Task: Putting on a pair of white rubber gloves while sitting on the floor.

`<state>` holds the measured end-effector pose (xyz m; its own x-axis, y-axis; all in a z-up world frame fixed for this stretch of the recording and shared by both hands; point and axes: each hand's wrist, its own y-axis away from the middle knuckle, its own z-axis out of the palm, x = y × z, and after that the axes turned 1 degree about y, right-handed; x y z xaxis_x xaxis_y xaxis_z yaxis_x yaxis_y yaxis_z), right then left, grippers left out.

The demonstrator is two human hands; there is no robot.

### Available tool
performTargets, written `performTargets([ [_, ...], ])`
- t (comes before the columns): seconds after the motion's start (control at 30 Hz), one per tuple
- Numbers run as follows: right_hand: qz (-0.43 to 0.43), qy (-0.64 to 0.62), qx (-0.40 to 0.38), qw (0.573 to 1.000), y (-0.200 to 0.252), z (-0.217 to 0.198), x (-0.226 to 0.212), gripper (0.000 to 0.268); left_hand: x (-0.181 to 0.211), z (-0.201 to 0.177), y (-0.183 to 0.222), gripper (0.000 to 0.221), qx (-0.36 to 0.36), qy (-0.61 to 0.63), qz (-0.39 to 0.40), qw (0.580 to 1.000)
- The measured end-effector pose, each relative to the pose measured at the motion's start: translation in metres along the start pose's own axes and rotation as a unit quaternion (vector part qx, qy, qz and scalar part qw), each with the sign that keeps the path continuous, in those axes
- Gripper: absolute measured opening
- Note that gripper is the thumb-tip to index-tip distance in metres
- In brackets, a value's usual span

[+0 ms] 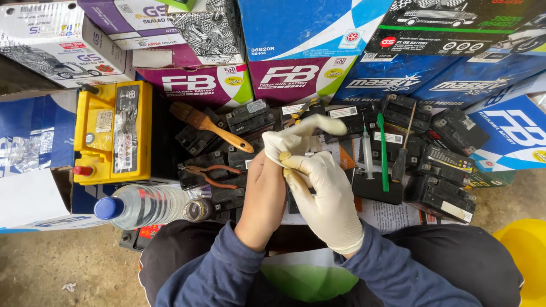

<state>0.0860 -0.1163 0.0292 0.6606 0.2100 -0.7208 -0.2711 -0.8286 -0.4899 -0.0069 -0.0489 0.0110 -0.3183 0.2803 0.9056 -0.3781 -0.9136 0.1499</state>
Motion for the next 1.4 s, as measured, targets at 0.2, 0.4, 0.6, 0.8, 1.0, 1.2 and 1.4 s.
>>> performTargets([
  [0.2, -0.013, 0.024, -0.014, 1.000, 0.010, 0.000, 0.016, 0.021, 0.033, 0.015, 0.008, 0.063, -0.147, 0.097, 0.042, 0.983],
  [0.4, 0.040, 0.003, -0.001, 0.999, 0.010, 0.000, 0.017, 0.015, 0.014, 0.008, 0.006, 0.035, -0.009, -0.021, -0.011, 1.000],
  [0.6, 0.002, 0.010, 0.022, 1.000, 0.010, -0.004, 0.012, 0.014, 0.024, 0.012, 0.001, 0.046, -0.066, 0.017, 0.065, 0.996],
  [0.8, -0.107, -0.021, -0.036, 0.993, 0.018, 0.002, 0.010, 0.015, 0.001, 0.004, -0.001, 0.034, 0.064, 0.013, 0.015, 0.998],
  [1.0, -0.048, -0.060, -0.068, 0.995, 0.007, -0.004, 0.005, 0.018, 0.045, 0.022, 0.008, 0.072, -0.176, 0.130, 0.001, 0.976],
  [1.2, -0.074, -0.047, -0.008, 0.996, 0.007, 0.000, 0.004, 0.021, 0.026, 0.023, 0.005, 0.064, -0.008, 0.308, -0.125, 0.943],
  [1.4, -0.033, 0.126, 0.043, 0.991, -0.006, -0.051, 0.018, 0.020, 0.033, -0.005, 0.000, 0.067, -0.165, 0.252, -0.135, 0.944],
])
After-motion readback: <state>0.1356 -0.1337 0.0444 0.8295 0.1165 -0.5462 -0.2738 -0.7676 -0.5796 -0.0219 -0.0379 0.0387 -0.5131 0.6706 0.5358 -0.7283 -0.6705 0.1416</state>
